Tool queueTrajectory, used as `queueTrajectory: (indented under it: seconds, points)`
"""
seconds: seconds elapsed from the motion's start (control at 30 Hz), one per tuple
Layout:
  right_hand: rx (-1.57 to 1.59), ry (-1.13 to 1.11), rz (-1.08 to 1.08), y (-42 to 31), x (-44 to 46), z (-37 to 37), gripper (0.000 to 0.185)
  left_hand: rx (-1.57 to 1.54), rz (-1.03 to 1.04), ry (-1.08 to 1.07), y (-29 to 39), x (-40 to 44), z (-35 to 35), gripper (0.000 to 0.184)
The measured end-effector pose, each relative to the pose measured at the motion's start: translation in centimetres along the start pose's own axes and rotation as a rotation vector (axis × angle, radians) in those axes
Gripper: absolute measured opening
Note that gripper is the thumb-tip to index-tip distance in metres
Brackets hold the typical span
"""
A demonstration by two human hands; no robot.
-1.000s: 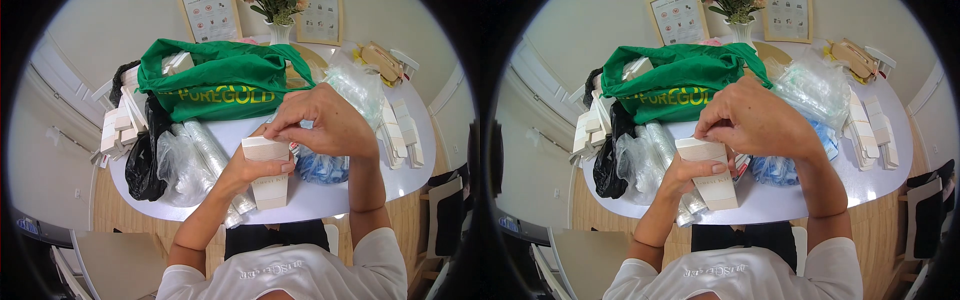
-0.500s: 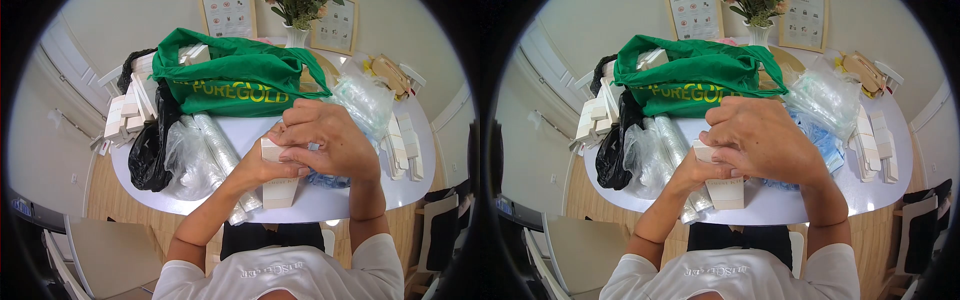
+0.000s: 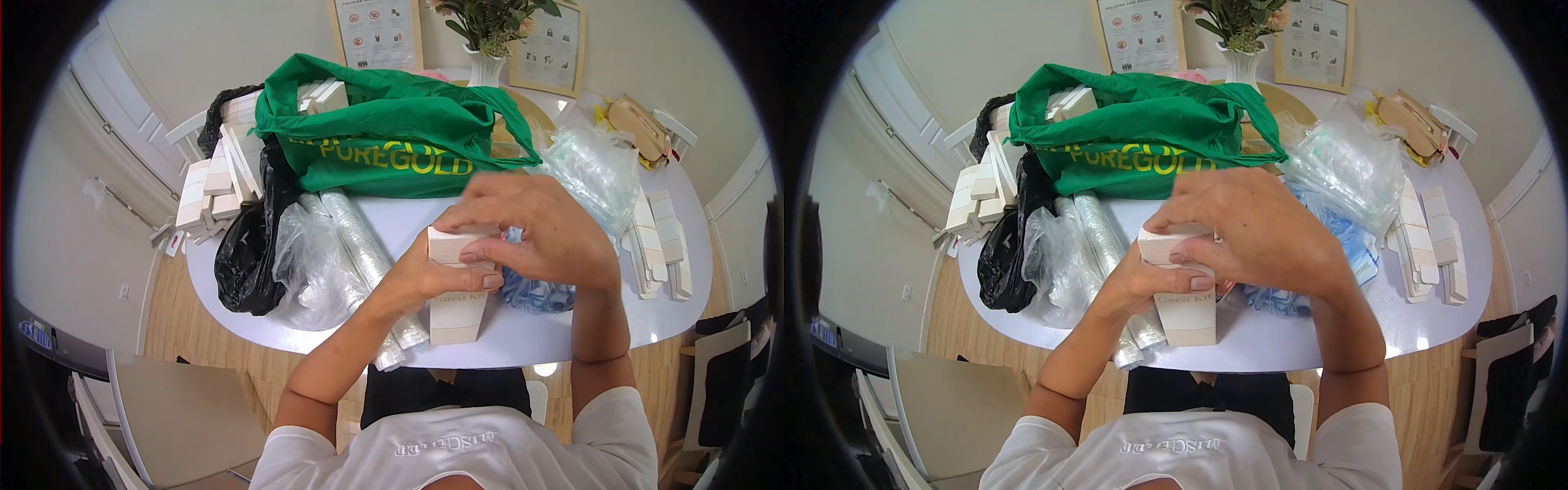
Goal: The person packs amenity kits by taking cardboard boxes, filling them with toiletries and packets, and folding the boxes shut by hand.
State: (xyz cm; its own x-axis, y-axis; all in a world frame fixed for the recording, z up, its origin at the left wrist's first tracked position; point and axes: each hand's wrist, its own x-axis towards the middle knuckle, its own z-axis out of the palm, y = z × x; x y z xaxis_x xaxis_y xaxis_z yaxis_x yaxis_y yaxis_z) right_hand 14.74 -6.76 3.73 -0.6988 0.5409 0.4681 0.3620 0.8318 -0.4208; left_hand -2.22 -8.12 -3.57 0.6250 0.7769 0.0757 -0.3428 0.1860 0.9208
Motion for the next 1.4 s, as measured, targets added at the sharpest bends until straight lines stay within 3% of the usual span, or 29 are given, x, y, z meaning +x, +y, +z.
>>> queueTrajectory:
  seconds: [0.1,0.17,0.2,0.27,0.53,0.57,0.6,0.63,0.7,0.73,0.77,0.83,0.9,0.93,0.97,1.03,1.07,1.13,1.2,1.33,1.4]
  points:
    - [-0.012,-0.067,0.097,-0.3,0.1,-0.1,0.024,-0.086,-0.014,0.03,0.4,-0.3,0.3,0.066]
    - [0.11,0.056,0.103,-0.9,0.6,0.7,0.025,-0.299,0.15,0.106,1.0,-0.7,0.4,0.067]
    - [0.237,0.169,0.125,-1.1,1.1,1.2,0.027,-0.278,0.176,0.136,1.4,-0.9,0.1,0.067]
    - [0.195,0.196,0.063,-1.3,1.4,2.1,0.028,-0.264,0.341,0.19,1.5,-0.7,-0.5,0.07]
    - [0.219,0.324,-0.12,-0.8,2.1,3.1,0.027,-0.022,0.425,0.271,1.4,-1.4,-0.9,0.076]
    - [0.193,0.37,-0.191,-0.8,2.7,3.0,0.025,-0.047,0.454,0.309,0.9,-1.5,-1.5,0.07]
    - [0.137,0.308,-0.095,-0.6,2.4,2.1,0.031,-0.07,0.483,0.347,0.3,-1.5,-2.2,0.065]
    - [0.232,0.393,-0.087,-0.5,2.1,2.3,0.041,-0.053,0.583,0.319,1.7,-1.2,-1.4,0.057]
    - [0.097,0.348,-0.033,-0.3,0.8,2.7,0.053,-0.198,0.726,0.421,2.4,-0.9,-2.6,0.05]
    - [0.111,0.145,0.147,-0.9,-0.1,2.5,0.058,-0.187,0.819,0.43,2.7,-0.9,-3.4,0.047]
    - [0.067,0.068,0.195,-0.9,-1.1,3.0,0.058,-0.375,0.887,0.324,2.9,-0.9,-4.7,0.044]
    - [0.018,0.003,0.265,-0.6,-2.9,4.1,0.057,-0.377,0.929,0.248,2.8,-1.2,-5.9,0.045]
    - [0.19,0.121,0.283,-0.7,-4.3,4.2,0.051,-0.384,0.94,0.208,2.1,-0.8,-5.5,0.048]
    - [0.179,0.13,0.295,-0.7,-5.1,3.4,0.051,-0.339,0.903,0.325,1.8,-0.5,-4.9,0.057]
    - [0.258,0.25,0.362,-0.8,-6.4,2.4,0.048,-0.293,0.866,0.439,1.6,-0.2,-4.3,0.067]
    - [0.401,0.54,0.523,-0.5,-9.6,-0.2,0.045,-0.143,0.81,0.427,1.7,-0.1,-3.1,0.079]
    - [0.464,0.707,0.615,0.0,-11.6,-1.8,0.045,-0.044,0.797,0.304,1.9,-0.1,-2.5,0.08]
    - [0.25,1.182,0.747,1.8,-16.0,-4.9,0.052,-0.03,0.813,0.319,1.7,0.0,-2.9,0.076]
    - [-0.057,1.413,0.842,5.0,-22.2,-8.6,0.048,0.001,0.769,0.37,1.6,-0.1,-3.5,0.072]
    - [-0.243,1.585,1.105,13.8,-36.1,-13.9,0.04,0.064,0.743,0.35,1.1,0.2,-2.9,0.065]
    - [-0.261,1.504,1.206,17.9,-42.3,-16.1,0.035,0.088,0.742,0.355,0.8,0.5,-2.8,0.063]
